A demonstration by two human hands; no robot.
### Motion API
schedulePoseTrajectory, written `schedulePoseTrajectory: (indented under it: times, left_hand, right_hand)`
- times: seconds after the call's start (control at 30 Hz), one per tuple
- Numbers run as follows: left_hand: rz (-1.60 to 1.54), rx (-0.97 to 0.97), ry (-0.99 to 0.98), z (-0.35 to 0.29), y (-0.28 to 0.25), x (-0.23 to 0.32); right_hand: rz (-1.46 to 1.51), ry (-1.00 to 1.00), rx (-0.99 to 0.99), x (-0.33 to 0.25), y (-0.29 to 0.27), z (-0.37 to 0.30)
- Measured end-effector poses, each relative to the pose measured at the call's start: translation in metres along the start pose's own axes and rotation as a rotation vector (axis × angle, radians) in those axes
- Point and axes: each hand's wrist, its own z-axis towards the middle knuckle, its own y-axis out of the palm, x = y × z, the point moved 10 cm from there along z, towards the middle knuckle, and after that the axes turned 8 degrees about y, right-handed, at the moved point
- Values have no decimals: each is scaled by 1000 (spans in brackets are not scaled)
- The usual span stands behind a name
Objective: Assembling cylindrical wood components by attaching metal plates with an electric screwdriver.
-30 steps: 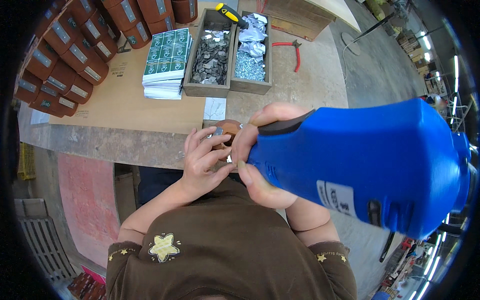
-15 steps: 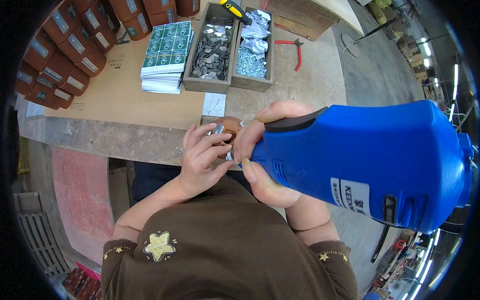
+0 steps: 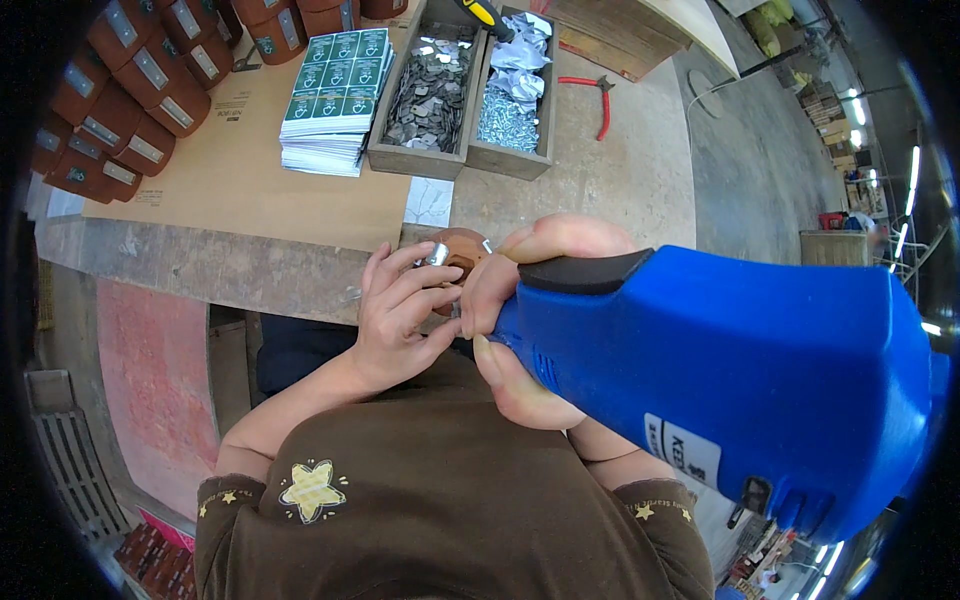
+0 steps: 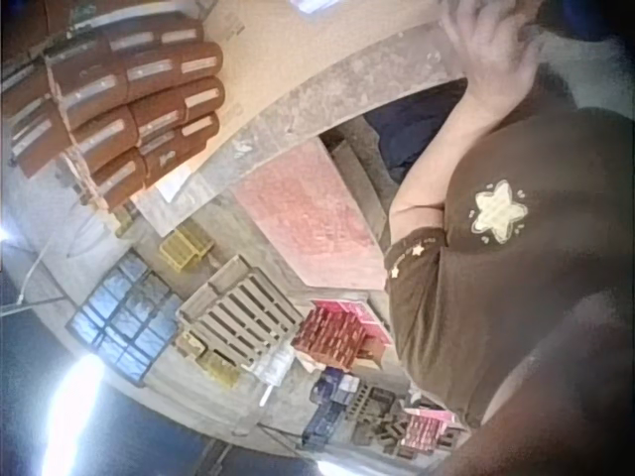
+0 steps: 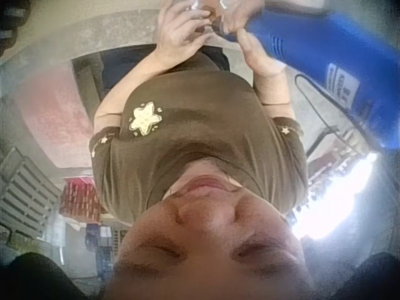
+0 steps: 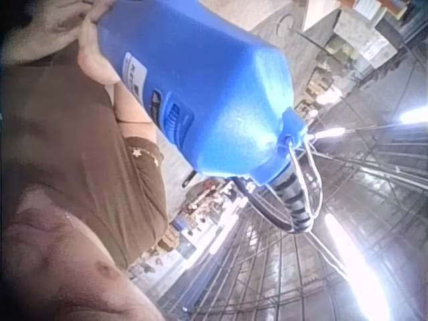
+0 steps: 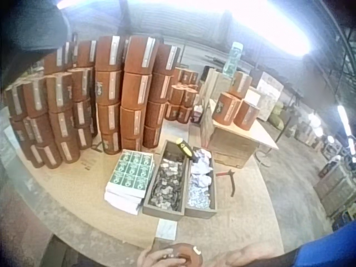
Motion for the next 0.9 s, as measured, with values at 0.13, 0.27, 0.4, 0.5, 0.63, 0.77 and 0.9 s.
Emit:
schedulePoseTrajectory:
  times: [0.13,0.27,0.4,0.5,0.63,0.77,0.9]
  left_hand:
    - [6,5,2,1,-3,4]
    - [2,7,0,0,-2,3]
    - [4,-4,3,-1,-3,6]
    - [14,-12,20,-3,-3,5]
    - [-41,13,48,1,-1,8]
    - [-23,1,47,4,-4,3]
    - [20,15,27,16,-10,15]
  right_hand:
    - [-24,-22,-3,-6,0,-3]
    - [-123,4,-26,-4,4,-1]
    - [-75,-23,-74,-5,8,-4]
    - [-170,-20,-39,-4,4,-6]
    - [249,-42,258,-8,-46,-16]
    - [326,-149,277,-18,-70,-22]
    - [335,-203,321,-24,-80,-34]
